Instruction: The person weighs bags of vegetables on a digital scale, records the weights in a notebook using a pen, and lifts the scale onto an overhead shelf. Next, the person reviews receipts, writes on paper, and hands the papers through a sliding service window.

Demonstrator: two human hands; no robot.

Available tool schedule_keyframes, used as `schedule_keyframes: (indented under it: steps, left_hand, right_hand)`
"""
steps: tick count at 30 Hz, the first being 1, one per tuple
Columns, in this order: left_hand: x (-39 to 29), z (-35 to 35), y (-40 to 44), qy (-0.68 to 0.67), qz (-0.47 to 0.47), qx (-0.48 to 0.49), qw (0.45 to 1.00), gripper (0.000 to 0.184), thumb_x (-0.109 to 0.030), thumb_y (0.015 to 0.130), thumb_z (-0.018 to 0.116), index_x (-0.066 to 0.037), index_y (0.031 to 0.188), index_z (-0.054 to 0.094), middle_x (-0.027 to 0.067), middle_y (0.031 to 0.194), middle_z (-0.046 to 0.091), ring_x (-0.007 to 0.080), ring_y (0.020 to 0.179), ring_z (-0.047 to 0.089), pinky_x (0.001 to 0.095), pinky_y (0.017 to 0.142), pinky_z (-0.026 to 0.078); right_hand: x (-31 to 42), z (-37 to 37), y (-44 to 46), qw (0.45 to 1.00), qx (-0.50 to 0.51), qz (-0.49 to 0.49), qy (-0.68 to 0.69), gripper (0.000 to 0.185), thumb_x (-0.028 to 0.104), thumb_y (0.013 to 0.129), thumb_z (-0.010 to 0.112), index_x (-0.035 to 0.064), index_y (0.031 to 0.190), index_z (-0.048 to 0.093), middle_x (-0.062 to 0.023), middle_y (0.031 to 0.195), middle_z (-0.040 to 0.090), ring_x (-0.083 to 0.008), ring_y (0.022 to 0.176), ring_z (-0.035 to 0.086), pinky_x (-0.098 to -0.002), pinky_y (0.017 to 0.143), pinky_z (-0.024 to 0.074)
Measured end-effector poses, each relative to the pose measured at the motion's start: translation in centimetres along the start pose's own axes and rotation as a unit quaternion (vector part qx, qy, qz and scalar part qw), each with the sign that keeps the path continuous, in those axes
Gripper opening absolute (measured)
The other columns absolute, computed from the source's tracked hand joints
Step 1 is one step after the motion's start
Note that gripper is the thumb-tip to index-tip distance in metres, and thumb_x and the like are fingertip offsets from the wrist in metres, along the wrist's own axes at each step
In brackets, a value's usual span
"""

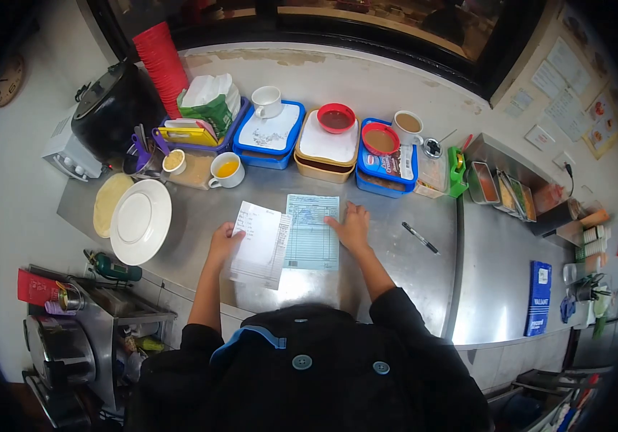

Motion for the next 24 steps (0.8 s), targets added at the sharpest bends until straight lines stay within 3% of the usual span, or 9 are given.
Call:
schedule_keyframes:
  steps: [4,7,10,13,16,19,21,22,24]
  left_hand:
    - [-0.7,1.0,0.2,-0.06,-0.008,0.028,0.998,0.022,-0.007,0.079,0.064,0.0,0.098,0.055,0.0087,0.091,0.064,0.0133,0.079,0.06,0.0255,0.07,0.047]
    - [-3.9,3.1,-0.3,-0.1,0.014,0.046,0.994,0.019,-0.015,0.085,0.059,-0.002,0.098,0.056,0.0062,0.092,0.062,0.0114,0.083,0.058,0.0247,0.073,0.046]
    - [-5.2,5.3,-0.1,-0.206,-0.023,0.077,0.975,0.02,-0.021,0.09,0.054,-0.003,0.099,0.056,0.0042,0.091,0.061,0.0097,0.084,0.058,0.0241,0.073,0.045]
    - [-6.6,7.1,-0.8,-0.249,-0.037,0.145,0.957,0.023,-0.025,0.092,0.053,-0.004,0.099,0.057,0.0037,0.091,0.061,0.0096,0.084,0.058,0.0243,0.073,0.046]
    - [-7.8,9.0,-1.5,-0.291,-0.074,0.187,0.935,0.024,-0.023,0.091,0.056,-0.002,0.102,0.057,0.0044,0.092,0.062,0.0107,0.083,0.059,0.0248,0.073,0.047]
    - [-9.0,11.5,-2.3,-0.311,-0.058,0.187,0.93,0.026,-0.021,0.089,0.058,0.0,0.105,0.056,0.0059,0.09,0.063,0.0115,0.081,0.06,0.0249,0.073,0.048]
    - [-9.5,13.8,-2.5,-0.321,-0.008,0.141,0.937,0.026,-0.014,0.087,0.061,0.002,0.107,0.056,0.0078,0.086,0.064,0.0114,0.077,0.061,0.0235,0.07,0.048]
    - [-10.4,15.0,-3.0,-0.32,-0.008,0.146,0.936,0.026,-0.014,0.087,0.061,0.002,0.107,0.056,0.0078,0.086,0.064,0.0114,0.077,0.061,0.0235,0.07,0.048]
    - [-13.7,16.5,-4.7,-0.296,0.072,0.09,0.948,0.031,-0.008,0.085,0.063,0.002,0.111,0.053,0.0084,0.086,0.064,0.0115,0.078,0.061,0.0221,0.068,0.049]
  right_hand:
    - [0.9,2.2,0.8,0.998,-0.024,-0.025,-0.054,0.055,0.033,0.065,0.078,0.0018,0.105,0.058,-0.0159,0.098,0.057,-0.0327,0.097,0.048,-0.0396,0.084,0.0384]
    - [0.1,3.0,0.9,0.997,0.043,-0.042,-0.038,0.042,0.028,0.063,0.078,0.0035,0.094,0.061,-0.0139,0.091,0.057,-0.0305,0.091,0.051,-0.0386,0.082,0.0403]
    - [-0.8,2.5,0.3,0.991,0.04,-0.085,0.093,0.028,0.016,0.066,0.075,0.0038,0.088,0.062,-0.0115,0.088,0.058,-0.0246,0.082,0.055,-0.0336,0.076,0.044]
    - [-1.1,0.6,-1.6,0.959,0.07,-0.025,0.274,0.014,0.009,0.075,0.069,0.0051,0.085,0.059,-0.0093,0.085,0.06,-0.0167,0.083,0.058,-0.0287,0.073,0.0449]
    - [-0.7,-1.4,-2.5,0.879,0.128,0.002,0.458,0.01,0.0,0.082,0.059,0.0044,0.09,0.055,-0.0055,0.085,0.06,-0.0111,0.076,0.058,-0.0218,0.068,0.0445]
    - [1.1,-5.4,-4.6,0.806,0.083,0.028,0.585,0.012,-0.003,0.087,0.052,0.0035,0.097,0.051,-0.0052,0.091,0.061,-0.0093,0.078,0.056,-0.0225,0.069,0.0444]
    - [2.0,-8.4,-5.8,0.769,-0.042,0.068,0.634,0.015,-0.003,0.089,0.048,0.0035,0.102,0.048,-0.0084,0.098,0.061,-0.0103,0.083,0.056,-0.0226,0.072,0.0446]
    - [2.0,-9.4,-6.4,0.769,-0.047,0.068,0.633,0.015,-0.003,0.089,0.048,0.0035,0.102,0.048,-0.0084,0.098,0.061,-0.0103,0.083,0.056,-0.0226,0.072,0.0446]
    - [1.3,-11.8,-7.5,0.797,-0.211,0.012,0.565,0.01,0.007,0.092,0.05,0.0019,0.1,0.052,-0.0043,0.095,0.061,-0.0079,0.08,0.053,-0.0201,0.067,0.0417]
Point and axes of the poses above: each hand's wrist, its own y-axis towards the middle knuckle, its own z-axis out of the palm, x = y × z, the point moved 1 cm from there along y, towards the middle knuckle
